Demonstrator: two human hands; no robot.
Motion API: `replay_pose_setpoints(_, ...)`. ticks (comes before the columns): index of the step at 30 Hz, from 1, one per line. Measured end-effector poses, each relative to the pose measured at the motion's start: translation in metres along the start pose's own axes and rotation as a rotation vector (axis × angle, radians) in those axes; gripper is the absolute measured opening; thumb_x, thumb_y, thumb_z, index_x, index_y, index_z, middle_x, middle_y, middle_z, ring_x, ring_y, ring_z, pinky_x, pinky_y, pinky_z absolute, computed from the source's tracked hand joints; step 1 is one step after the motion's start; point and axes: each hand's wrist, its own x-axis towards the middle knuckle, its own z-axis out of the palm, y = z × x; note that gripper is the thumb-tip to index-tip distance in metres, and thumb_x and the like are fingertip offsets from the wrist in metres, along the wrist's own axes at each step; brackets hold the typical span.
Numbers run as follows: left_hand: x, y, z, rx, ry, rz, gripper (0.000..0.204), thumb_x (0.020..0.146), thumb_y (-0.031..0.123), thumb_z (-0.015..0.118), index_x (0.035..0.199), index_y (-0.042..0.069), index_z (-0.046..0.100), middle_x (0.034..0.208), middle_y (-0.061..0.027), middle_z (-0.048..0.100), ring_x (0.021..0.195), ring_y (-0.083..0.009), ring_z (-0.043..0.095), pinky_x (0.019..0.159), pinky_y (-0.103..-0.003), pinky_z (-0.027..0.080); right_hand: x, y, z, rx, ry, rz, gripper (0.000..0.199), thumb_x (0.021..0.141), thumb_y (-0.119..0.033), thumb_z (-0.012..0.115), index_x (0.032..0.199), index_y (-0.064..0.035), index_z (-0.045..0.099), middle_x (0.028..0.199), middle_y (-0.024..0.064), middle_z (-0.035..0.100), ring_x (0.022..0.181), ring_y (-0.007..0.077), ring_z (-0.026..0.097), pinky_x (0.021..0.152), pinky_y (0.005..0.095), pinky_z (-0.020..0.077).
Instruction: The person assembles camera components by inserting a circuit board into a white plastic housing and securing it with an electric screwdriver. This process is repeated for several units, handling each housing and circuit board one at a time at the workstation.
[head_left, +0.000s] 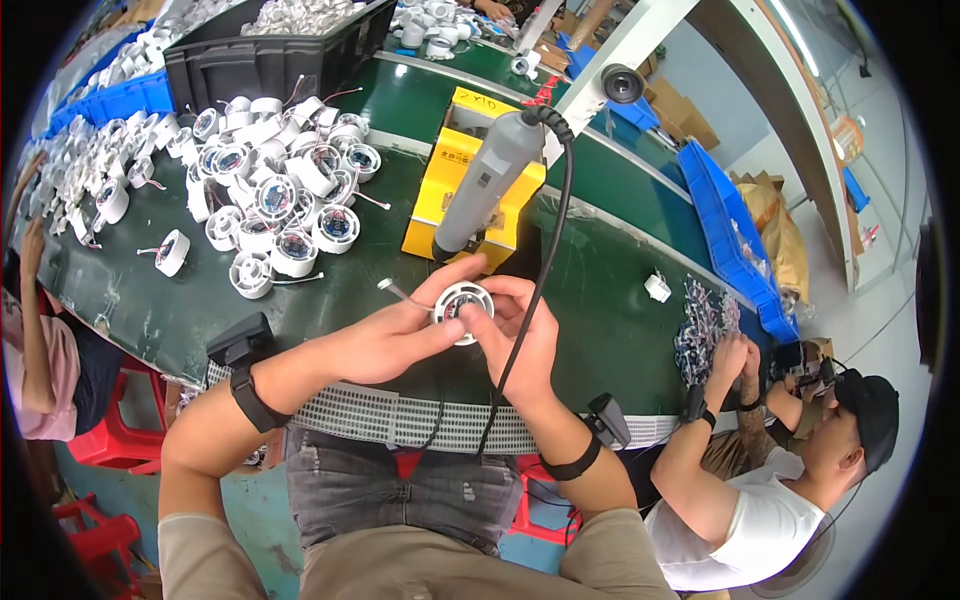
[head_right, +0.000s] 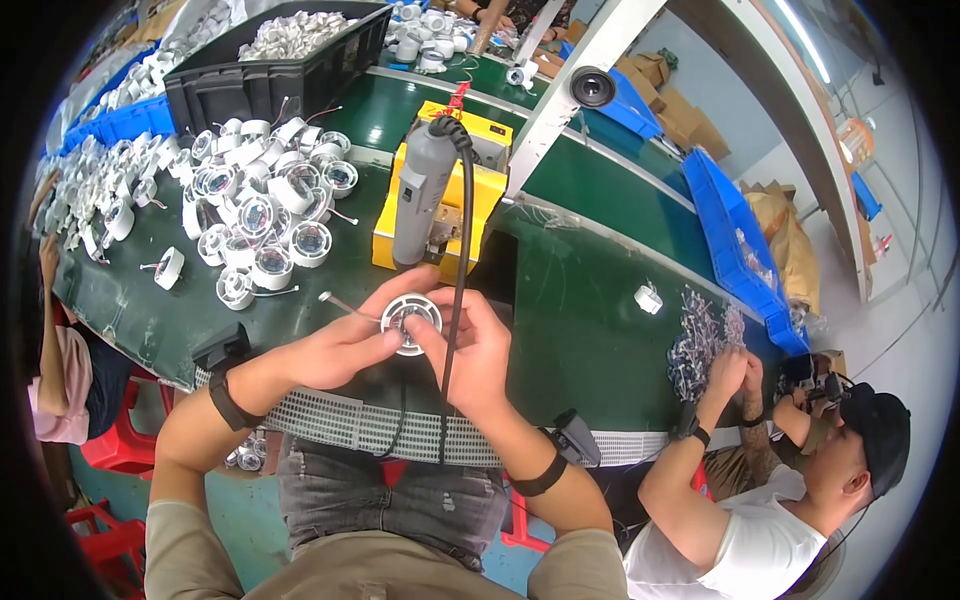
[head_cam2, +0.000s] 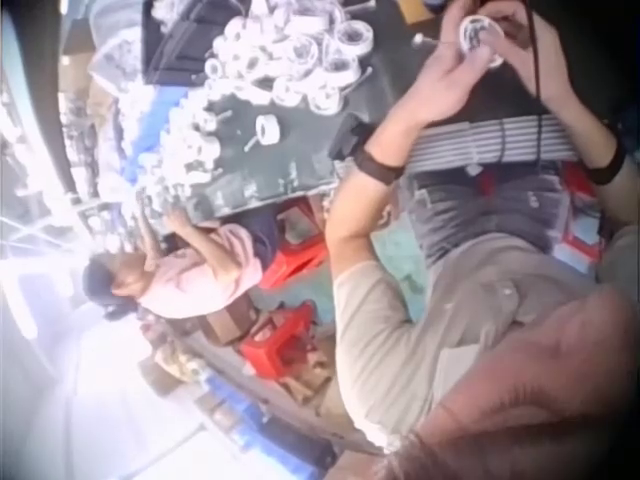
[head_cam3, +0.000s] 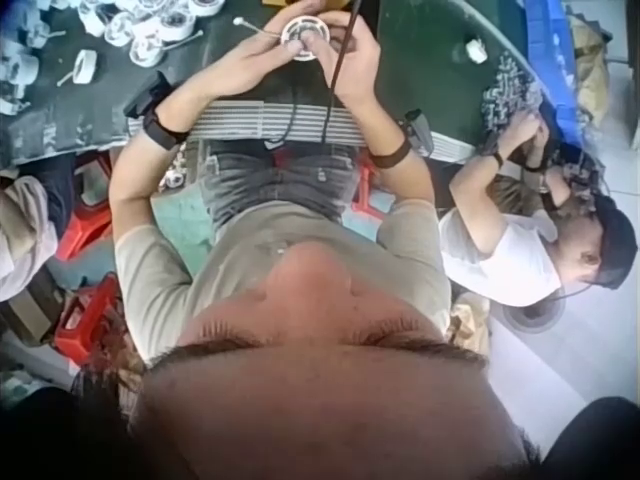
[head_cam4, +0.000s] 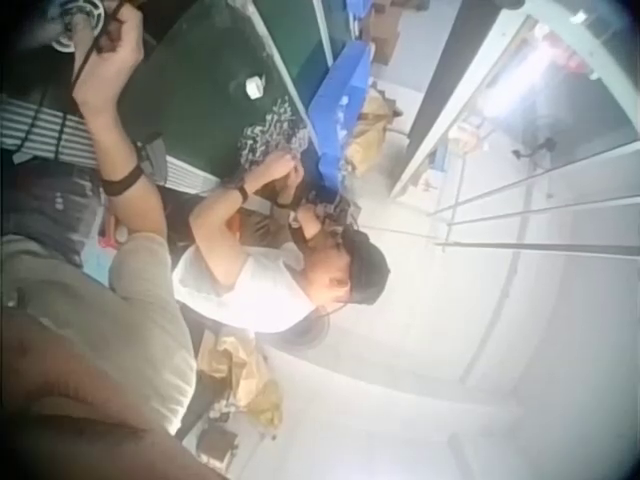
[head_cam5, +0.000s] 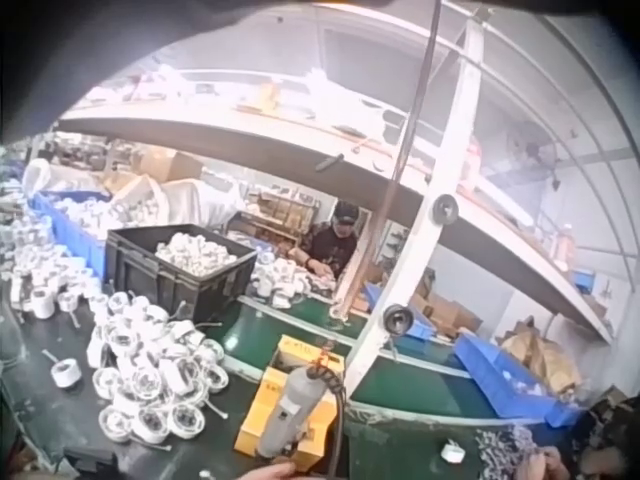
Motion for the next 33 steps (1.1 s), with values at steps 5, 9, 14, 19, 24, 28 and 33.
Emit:
replay_pose_setpoints(5,0.007,0.003,-0.004,-0.043,0.202,-0.223,0.046,0.093,0.005,0.059,0.135,0.0,0.043,0.117,-0.0092,0.058,0.102,-0.0162,0.061,0.082,-0.03,0.057,0.011,0.008,-0.007,-0.373,0.007,-0.085,0.013,0.091,-0.005,0.063,0.1,0.0048,0.063,0.1,0.0107,0.064,0.089,0.015,0.063,0.078,0.0271,0.0512)
replay_pose_setpoints(9,0.011,-0.003,-0.01,-0.11,0.35,-0.336,0.037,0.091,0.004,0.057,0.127,-0.003,0.049,0.11,-0.0106,0.059,0.096,-0.0172,0.063,0.075,-0.03,0.061,0.04,-0.001,0.004,-0.555,0.215,-0.407,0.062,0.08,-0.009,0.074,0.131,0.0038,0.041,0.103,0.0137,0.064,0.093,0.0214,0.063,0.086,0.0336,0.051)
replay_pose_setpoints(14,0.008,-0.013,-0.019,-0.06,0.435,-0.483,0.033,0.091,0.005,0.055,0.122,-0.006,0.05,0.108,-0.0131,0.059,0.09,-0.0199,0.065,0.073,-0.032,0.062,0.075,0.004,0.032,-0.301,0.115,-0.198,0.067,0.082,-0.005,0.07,0.137,0.0027,0.032,0.103,0.0127,0.063,0.092,0.0212,0.065,0.089,0.0363,0.05)
replay_pose_setpoints(19,0.013,-0.012,-0.02,-0.11,0.432,-0.53,0.033,0.095,0.007,0.051,0.125,-0.007,0.049,0.104,-0.0152,0.062,0.086,-0.0235,0.067,0.075,-0.033,0.061,0.105,-0.013,0.029,0.064,0.366,-0.515,0.045,0.096,-0.014,0.045,0.136,0.0023,0.031,0.066,0.0079,0.051,0.051,0.0169,0.053,0.054,0.0301,0.0469)
replay_pose_setpoints(24,0.012,-0.011,-0.023,-0.112,0.432,-0.57,0.034,0.095,0.006,0.05,0.127,-0.007,0.049,0.105,-0.0157,0.062,0.087,-0.0236,0.067,0.076,-0.033,0.061,0.125,-0.017,0.025,0.132,0.411,-0.428,0.038,0.097,-0.014,0.045,0.131,0.0004,0.035,0.059,0.007,0.047,0.045,0.016,0.047,0.044,0.0306,0.0427)
replay_pose_setpoints(28,0.013,-0.009,-0.023,-0.116,0.418,-0.564,0.035,0.096,0.006,0.049,0.128,-0.007,0.048,0.105,-0.0155,0.062,0.086,-0.0238,0.067,0.076,-0.033,0.06,0.127,-0.017,0.031,0.107,0.429,-0.437,0.034,0.097,-0.014,0.046,0.127,-0.0008,0.037,0.06,0.0068,0.047,0.045,0.0156,0.046,0.043,0.0302,0.0418)
replay_pose_setpoints(33,0.012,-0.01,-0.024,-0.125,0.419,-0.572,0.035,0.096,0.005,0.048,0.129,-0.006,0.049,0.105,-0.0155,0.062,0.087,-0.0238,0.067,0.076,-0.033,0.06,0.129,-0.014,0.036,0.084,0.435,-0.411,0.033,0.097,-0.014,0.047,0.125,-0.0009,0.038,0.06,0.0063,0.047,0.045,0.0153,0.046,0.043,0.0297,0.0416)
